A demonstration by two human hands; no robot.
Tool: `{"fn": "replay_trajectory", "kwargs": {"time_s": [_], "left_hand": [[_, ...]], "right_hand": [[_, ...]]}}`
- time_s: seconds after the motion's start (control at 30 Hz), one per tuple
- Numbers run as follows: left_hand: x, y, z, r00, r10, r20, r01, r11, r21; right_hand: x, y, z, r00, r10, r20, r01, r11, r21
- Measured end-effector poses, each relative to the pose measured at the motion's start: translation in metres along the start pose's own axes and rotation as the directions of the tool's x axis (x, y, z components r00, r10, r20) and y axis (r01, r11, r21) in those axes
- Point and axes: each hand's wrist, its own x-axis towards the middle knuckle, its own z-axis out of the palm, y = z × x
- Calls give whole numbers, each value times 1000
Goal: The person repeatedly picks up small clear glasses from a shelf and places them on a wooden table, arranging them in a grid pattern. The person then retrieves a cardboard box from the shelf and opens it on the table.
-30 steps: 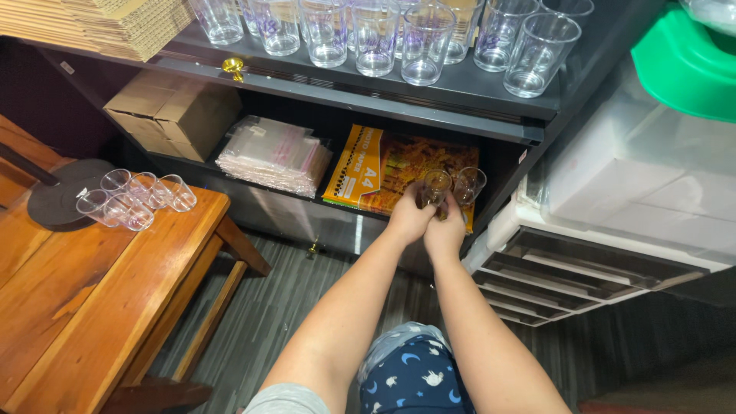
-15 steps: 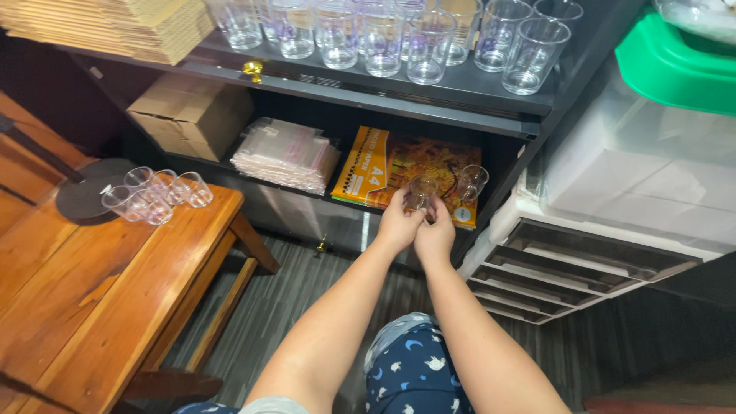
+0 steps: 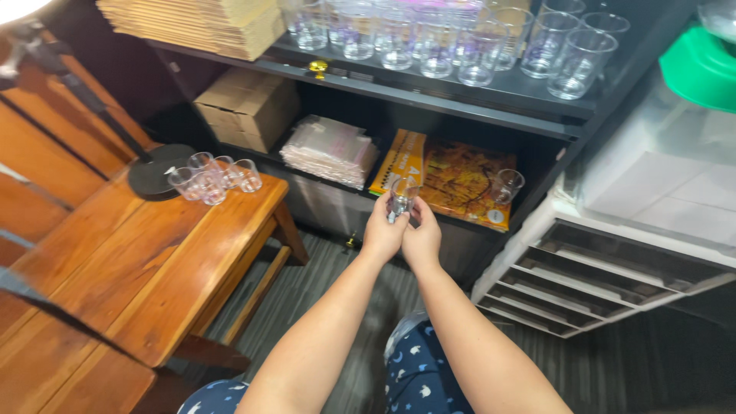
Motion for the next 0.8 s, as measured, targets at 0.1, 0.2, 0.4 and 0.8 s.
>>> {"fn": "replay_trajectory", "kwargs": {"time_s": [0.1,0.2,0.4,0.8], "left_hand": [[-2,-7,-27,998,16,-59,-16,1000,3],[-20,0,-61,993,-17,-114,18,1000,6],[-37,-13,-121,977,-55,-206,67,996,52],[-46,-54,-220,928,-28,-371,51,997,52]], "right_hand": [[-11,0,23,998,11,58,-11,1000,0],[-18,17,47,992,7,123,-1,999,-43],[-58,-6,96,964,20,266,2,997,-83],[-114,-36,183,897,2,441,-1,1000,-3]]}}
